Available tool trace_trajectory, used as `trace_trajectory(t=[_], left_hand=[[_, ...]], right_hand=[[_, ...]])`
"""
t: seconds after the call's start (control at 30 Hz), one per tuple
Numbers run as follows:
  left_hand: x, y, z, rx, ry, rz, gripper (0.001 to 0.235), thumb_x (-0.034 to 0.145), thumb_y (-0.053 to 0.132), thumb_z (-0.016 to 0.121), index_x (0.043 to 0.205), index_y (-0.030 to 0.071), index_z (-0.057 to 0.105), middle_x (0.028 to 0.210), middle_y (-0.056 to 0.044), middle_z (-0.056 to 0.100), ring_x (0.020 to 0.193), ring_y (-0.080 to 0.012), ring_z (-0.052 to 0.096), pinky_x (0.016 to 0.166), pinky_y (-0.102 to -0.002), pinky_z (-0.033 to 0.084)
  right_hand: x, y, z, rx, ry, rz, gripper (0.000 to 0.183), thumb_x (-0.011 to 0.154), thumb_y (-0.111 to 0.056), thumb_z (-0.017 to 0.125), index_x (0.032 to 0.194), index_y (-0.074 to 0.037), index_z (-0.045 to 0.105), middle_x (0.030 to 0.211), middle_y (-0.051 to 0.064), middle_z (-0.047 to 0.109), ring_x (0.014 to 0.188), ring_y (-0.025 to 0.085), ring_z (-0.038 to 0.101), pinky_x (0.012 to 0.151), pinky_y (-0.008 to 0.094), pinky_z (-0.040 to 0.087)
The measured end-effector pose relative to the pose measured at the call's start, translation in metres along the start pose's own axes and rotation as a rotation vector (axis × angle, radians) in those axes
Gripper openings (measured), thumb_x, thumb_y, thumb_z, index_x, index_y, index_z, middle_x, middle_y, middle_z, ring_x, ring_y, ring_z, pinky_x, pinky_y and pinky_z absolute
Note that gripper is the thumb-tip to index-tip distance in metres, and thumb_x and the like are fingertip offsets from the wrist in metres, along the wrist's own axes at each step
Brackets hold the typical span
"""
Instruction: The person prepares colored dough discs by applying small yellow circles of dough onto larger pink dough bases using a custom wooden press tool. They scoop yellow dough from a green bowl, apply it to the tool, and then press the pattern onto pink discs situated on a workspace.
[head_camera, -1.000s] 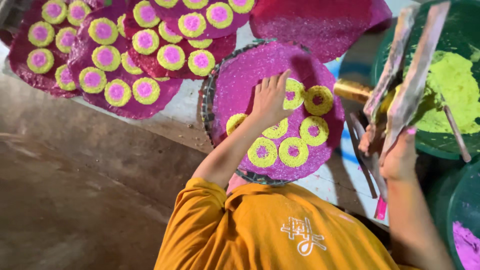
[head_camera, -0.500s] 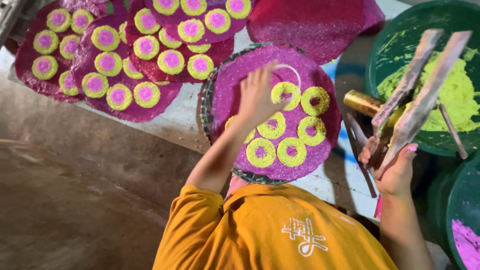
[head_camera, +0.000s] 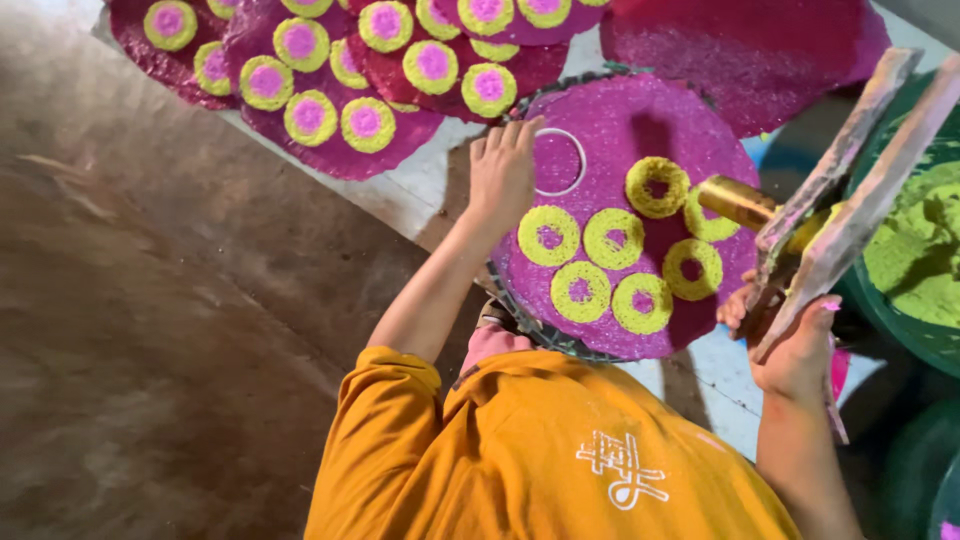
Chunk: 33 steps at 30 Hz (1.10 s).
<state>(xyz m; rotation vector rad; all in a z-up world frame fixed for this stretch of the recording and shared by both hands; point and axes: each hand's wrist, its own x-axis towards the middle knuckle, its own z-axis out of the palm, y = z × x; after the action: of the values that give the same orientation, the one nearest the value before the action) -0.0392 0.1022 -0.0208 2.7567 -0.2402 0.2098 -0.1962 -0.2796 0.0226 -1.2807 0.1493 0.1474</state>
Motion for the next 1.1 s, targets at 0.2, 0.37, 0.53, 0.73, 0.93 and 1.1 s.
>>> trace_trajectory(t=[0.2,0.37,0.53,0.73,0.93,1.1], left_hand=[[-0.01,0.014,-0.027,-0.188,0.063,0.021,0.072,0.086,0.019,0.076,0.15,0.009,0.043,0.144,-0.016,0.051,0.137,-0.0307,0.045,0.117,-0.061,0.022],[-0.032,0.066,-0.08,-0.459,-0.008,0.371,0.104,0.062,0.042,0.08,0.15,0.002,0.04,0.149,-0.03,0.043,0.138,-0.0421,0.041,0.11,-0.065,0.018],[-0.059,0.096,-0.141,-0.853,-0.784,0.707,0.085,0.071,0.041,0.077,0.143,0.008,0.047,0.135,-0.024,0.055,0.124,-0.0387,0.054,0.103,-0.056,0.035],[-0.078,0.127,-0.174,-0.735,-0.796,0.955,0.061,0.082,0.039,0.072,0.135,0.014,0.054,0.117,-0.016,0.07,0.108,-0.0347,0.068,0.094,-0.044,0.055],[-0.086,0.188,-0.192,-0.443,-0.891,0.48,0.052,0.089,0.054,0.069,0.128,0.02,0.065,0.104,-0.016,0.072,0.097,-0.0372,0.07,0.081,-0.048,0.054],[-0.088,0.171,-0.149,-0.374,-0.897,0.795,0.049,0.096,0.03,0.06,0.145,0.024,0.058,0.098,-0.013,0.072,0.091,-0.0313,0.071,0.078,-0.044,0.054]], right_hand=[[0.003,-0.012,0.041,-0.09,-0.062,-0.067,0.098,0.081,-0.089,0.059,0.124,-0.002,0.054,0.088,0.005,0.057,0.081,0.022,0.056,0.075,0.041,0.046],[-0.001,-0.065,0.084,-0.826,-0.194,-0.117,0.084,0.073,-0.072,0.069,0.113,0.001,0.066,0.08,0.013,0.064,0.069,0.029,0.055,0.063,0.044,0.043],[-0.019,-0.16,0.127,-1.463,-0.554,-0.651,0.076,0.07,-0.068,0.072,0.106,-0.002,0.069,0.089,0.013,0.067,0.082,0.033,0.064,0.074,0.043,0.051],[-0.01,-0.231,0.132,-1.402,-1.019,-1.216,0.059,0.083,-0.062,0.062,0.1,-0.006,0.065,0.092,0.01,0.066,0.085,0.031,0.066,0.077,0.044,0.052],[-0.054,-0.212,0.092,-0.984,-1.17,-0.092,0.055,0.095,-0.06,0.059,0.096,-0.006,0.07,0.076,0.01,0.069,0.075,0.026,0.073,0.067,0.038,0.054],[-0.079,-0.211,0.053,-0.695,-1.072,-0.089,0.061,0.104,-0.06,0.052,0.098,-0.001,0.067,0.079,0.013,0.066,0.075,0.032,0.071,0.066,0.042,0.051]])
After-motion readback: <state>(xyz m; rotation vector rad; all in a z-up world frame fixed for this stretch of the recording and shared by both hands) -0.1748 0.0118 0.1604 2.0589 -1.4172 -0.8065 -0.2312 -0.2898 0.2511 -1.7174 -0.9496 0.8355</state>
